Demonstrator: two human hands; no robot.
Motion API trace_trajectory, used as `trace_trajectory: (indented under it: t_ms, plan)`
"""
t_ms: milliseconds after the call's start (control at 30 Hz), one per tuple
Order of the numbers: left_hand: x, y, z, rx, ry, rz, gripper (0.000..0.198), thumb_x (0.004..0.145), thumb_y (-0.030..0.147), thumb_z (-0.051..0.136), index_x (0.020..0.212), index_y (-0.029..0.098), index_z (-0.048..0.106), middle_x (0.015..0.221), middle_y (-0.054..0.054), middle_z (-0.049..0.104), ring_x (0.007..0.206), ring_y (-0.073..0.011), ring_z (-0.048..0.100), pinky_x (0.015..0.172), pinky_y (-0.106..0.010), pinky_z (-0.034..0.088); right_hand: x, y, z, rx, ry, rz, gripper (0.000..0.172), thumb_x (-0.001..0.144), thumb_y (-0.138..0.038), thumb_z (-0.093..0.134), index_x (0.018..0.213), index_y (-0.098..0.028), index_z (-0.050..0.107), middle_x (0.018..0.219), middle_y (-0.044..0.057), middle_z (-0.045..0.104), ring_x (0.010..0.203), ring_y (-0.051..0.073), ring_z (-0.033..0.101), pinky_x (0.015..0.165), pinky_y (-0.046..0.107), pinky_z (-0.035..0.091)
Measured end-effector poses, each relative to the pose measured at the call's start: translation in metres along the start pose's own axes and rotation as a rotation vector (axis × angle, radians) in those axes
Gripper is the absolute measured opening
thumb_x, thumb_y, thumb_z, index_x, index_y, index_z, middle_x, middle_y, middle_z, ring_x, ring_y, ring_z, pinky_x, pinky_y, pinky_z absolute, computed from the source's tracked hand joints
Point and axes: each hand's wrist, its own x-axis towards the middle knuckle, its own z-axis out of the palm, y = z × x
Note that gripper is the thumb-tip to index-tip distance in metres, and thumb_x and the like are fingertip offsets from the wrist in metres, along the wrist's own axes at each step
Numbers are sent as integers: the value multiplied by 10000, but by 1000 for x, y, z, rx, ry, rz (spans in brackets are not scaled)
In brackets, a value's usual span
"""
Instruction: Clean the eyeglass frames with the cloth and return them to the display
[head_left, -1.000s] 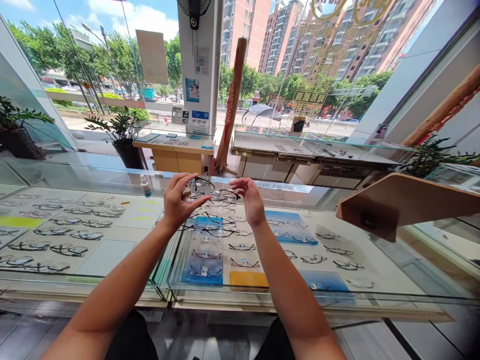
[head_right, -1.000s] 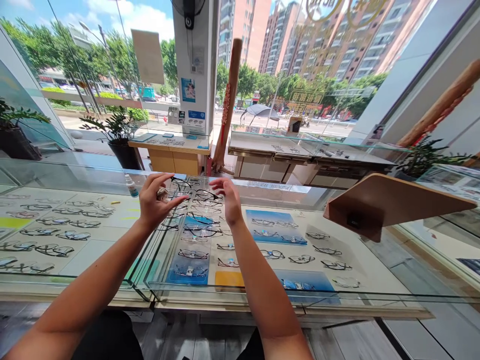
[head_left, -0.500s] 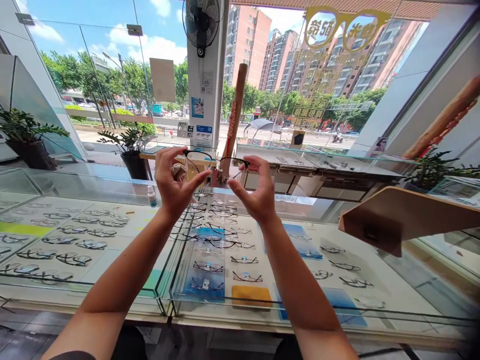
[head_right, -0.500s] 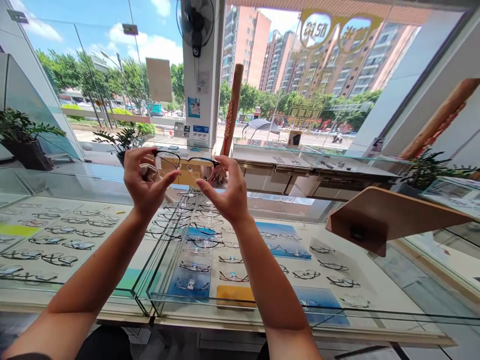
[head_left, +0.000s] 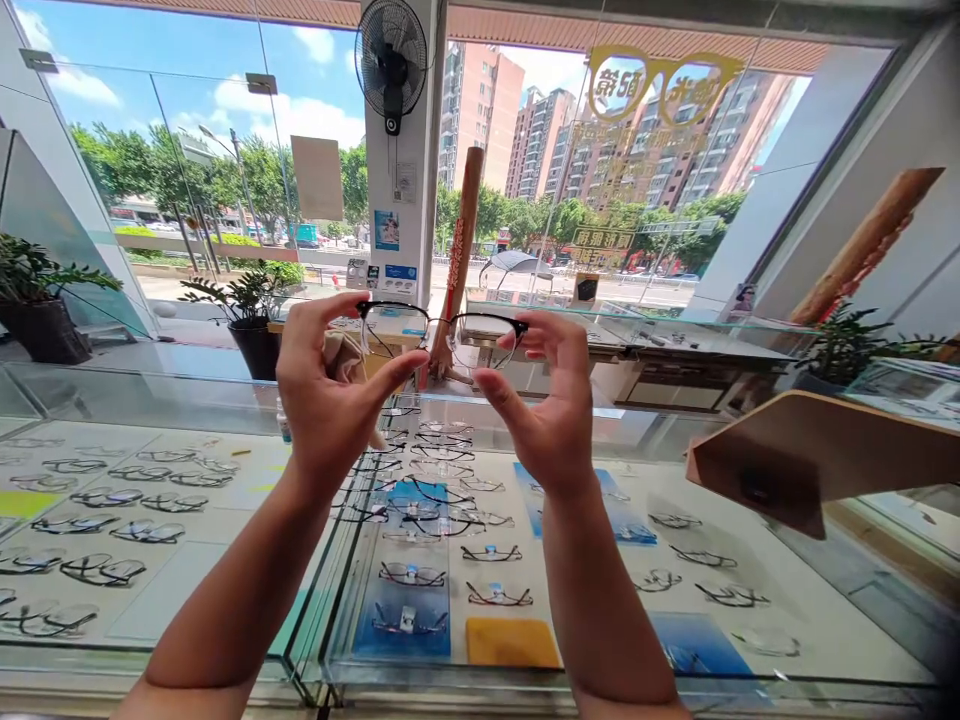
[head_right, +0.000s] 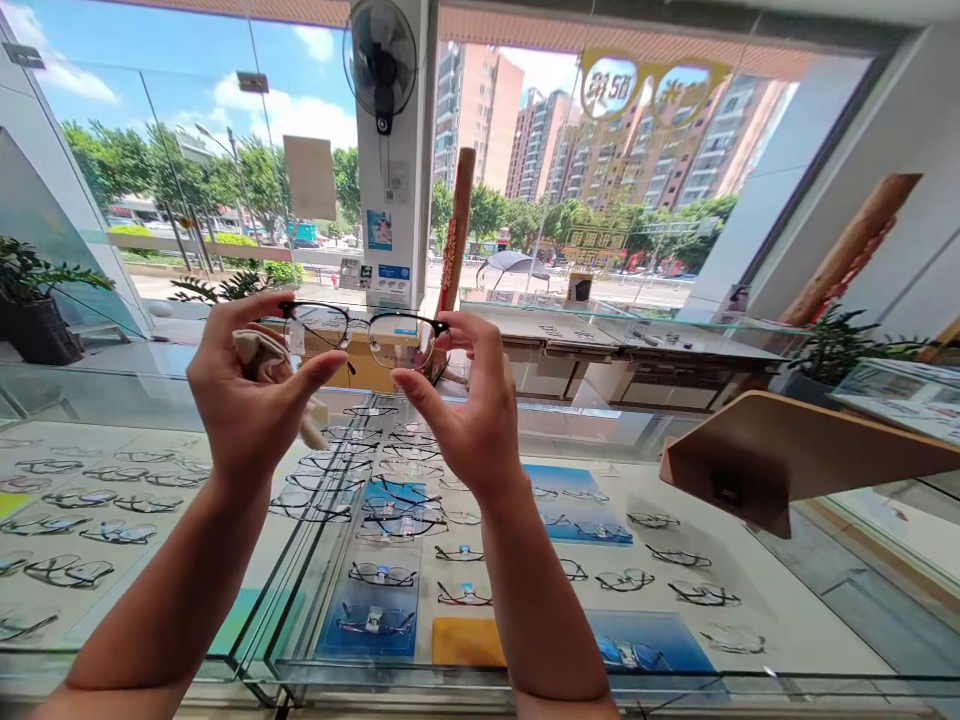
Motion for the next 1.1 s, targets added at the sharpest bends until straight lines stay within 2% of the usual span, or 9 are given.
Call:
trace_trajectory:
  t_ms: [100,267,500,800,1100]
  plan:
    - [2,3,0,52,16,-22,614,792,567,993,1312,332,766,1250,-66,745,937,-242,689,671,-387,547,1,1,1,0,-9,21,534,975,-560,793,1420,-325,616,1238,59,746,1130,258,726,1041,484,609]
    - [3,-1,0,48,-47,-54,575,816,549,979,1318,347,785,1249,-49,776,914,-231,695,633,-362,526,2,6,3,-24,13,64,526,984,-556,785,1426,-313,634,1235,68,785,1168,270,750,1053,492,626]
    - [1,-8,5,48,-71,-106,603,827,572,963,1345,320,785,1210,-51,799,854,-193,677,625,-328,499,2,9,4,-87,16,65,506,1025,-451,741,1504,-328,633,1327,87,793,1223,278,764,1053,496,636]
    - [1,-7,5,70,-59,-83,532,839,538,961,1303,340,793,1199,-46,781,849,-190,670,587,-336,478,1,8,5,-102,31,127,544,1009,-520,764,1493,-281,701,1374,115,806,1237,301,778,1063,517,648]
    - [0,3,6,97,-16,-49,490,831,545,965,1254,354,808,1198,-59,750,961,-241,708,647,-372,554,0,3,2,-189,32,80,581,1026,-549,742,1518,-239,724,1402,135,809,1200,322,799,1060,553,653]
